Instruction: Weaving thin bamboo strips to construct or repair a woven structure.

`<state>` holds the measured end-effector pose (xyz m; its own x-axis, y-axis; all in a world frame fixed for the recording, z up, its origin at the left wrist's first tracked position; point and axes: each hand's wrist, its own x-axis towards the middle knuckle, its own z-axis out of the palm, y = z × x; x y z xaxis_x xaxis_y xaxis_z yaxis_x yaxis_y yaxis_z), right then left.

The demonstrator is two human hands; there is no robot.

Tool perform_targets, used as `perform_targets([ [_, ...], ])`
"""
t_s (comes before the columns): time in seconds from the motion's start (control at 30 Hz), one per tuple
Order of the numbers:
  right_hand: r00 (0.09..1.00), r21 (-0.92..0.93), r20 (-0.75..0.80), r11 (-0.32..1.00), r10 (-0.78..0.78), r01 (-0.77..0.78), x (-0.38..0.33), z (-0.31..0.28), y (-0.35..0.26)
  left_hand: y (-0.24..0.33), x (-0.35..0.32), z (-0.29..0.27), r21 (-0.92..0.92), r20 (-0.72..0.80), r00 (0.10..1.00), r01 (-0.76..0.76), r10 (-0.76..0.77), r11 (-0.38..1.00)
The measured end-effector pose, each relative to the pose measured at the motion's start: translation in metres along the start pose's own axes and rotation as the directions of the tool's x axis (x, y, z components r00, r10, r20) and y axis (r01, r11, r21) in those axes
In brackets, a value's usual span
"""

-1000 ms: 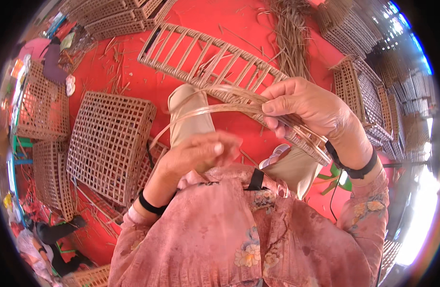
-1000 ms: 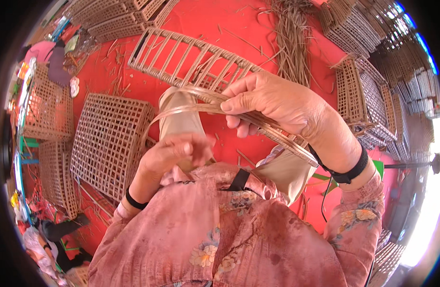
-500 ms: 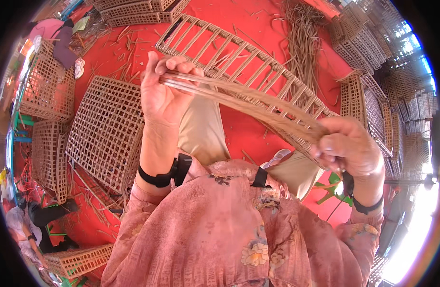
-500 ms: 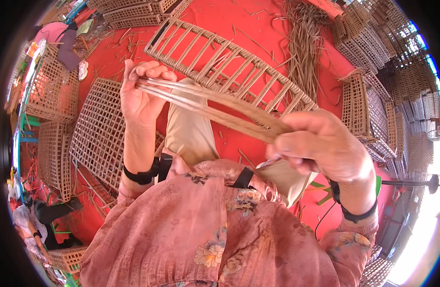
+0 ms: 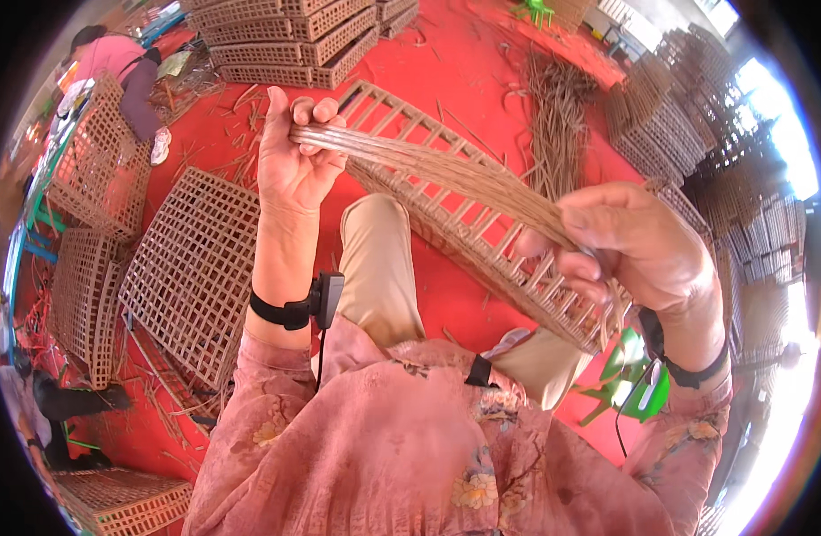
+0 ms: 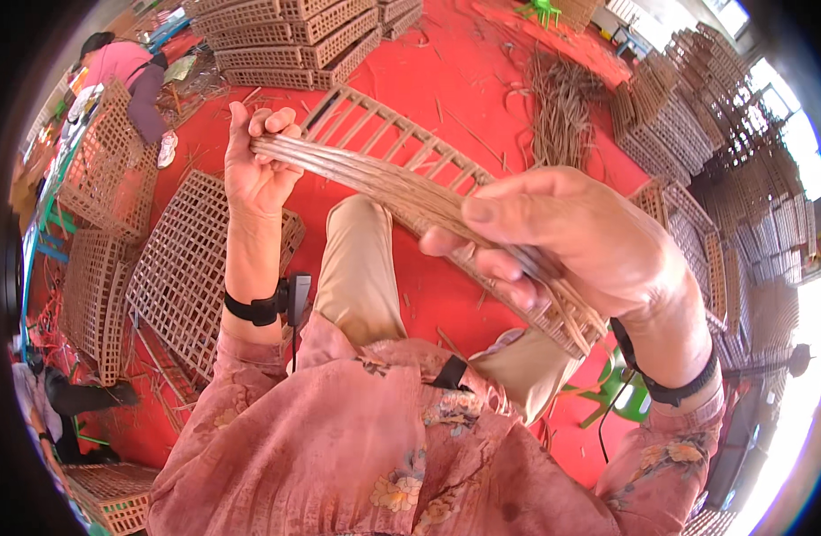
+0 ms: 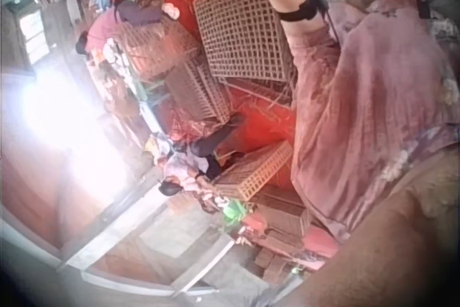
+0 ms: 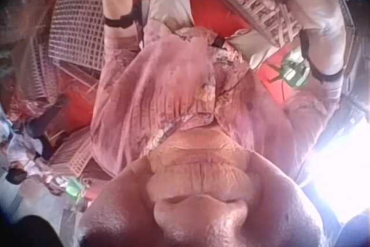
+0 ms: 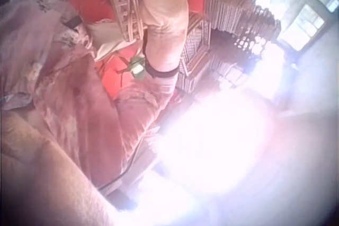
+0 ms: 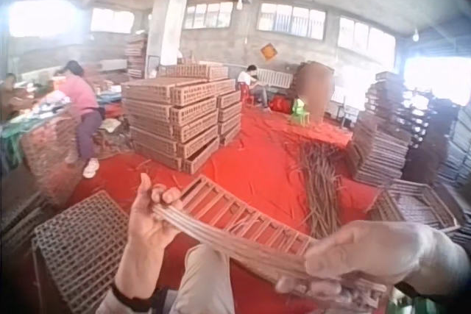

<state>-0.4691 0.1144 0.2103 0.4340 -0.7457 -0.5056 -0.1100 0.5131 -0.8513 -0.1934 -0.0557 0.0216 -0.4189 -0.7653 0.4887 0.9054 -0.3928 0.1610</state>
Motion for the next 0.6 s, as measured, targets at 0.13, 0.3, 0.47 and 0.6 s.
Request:
perform_targets([
  [0.13,0.999,0.028,0.035,1.000,-0.011,0.010,0.033,0.015,-0.021,0.030,0.005,0.014,0.074,0.085,0.995,-0.052,0.046,0.996],
  [0.3,0.993,-0.020,0.116,1.000,-0.013,0.016,0.073,0.040,-0.044,0.061,0.004,0.027,0.148,0.172,0.980,-0.127,0.101,0.981],
  [0.47,0.981,-0.094,0.193,0.996,0.021,-0.003,0.110,0.063,-0.061,0.085,-0.005,0.037,0.208,0.163,0.969,-0.216,0.184,0.954],
  [0.6,0.969,-0.119,0.246,0.993,0.014,0.016,0.134,0.080,-0.067,0.102,-0.015,0.044,0.202,0.198,0.955,-0.259,0.220,0.944],
])
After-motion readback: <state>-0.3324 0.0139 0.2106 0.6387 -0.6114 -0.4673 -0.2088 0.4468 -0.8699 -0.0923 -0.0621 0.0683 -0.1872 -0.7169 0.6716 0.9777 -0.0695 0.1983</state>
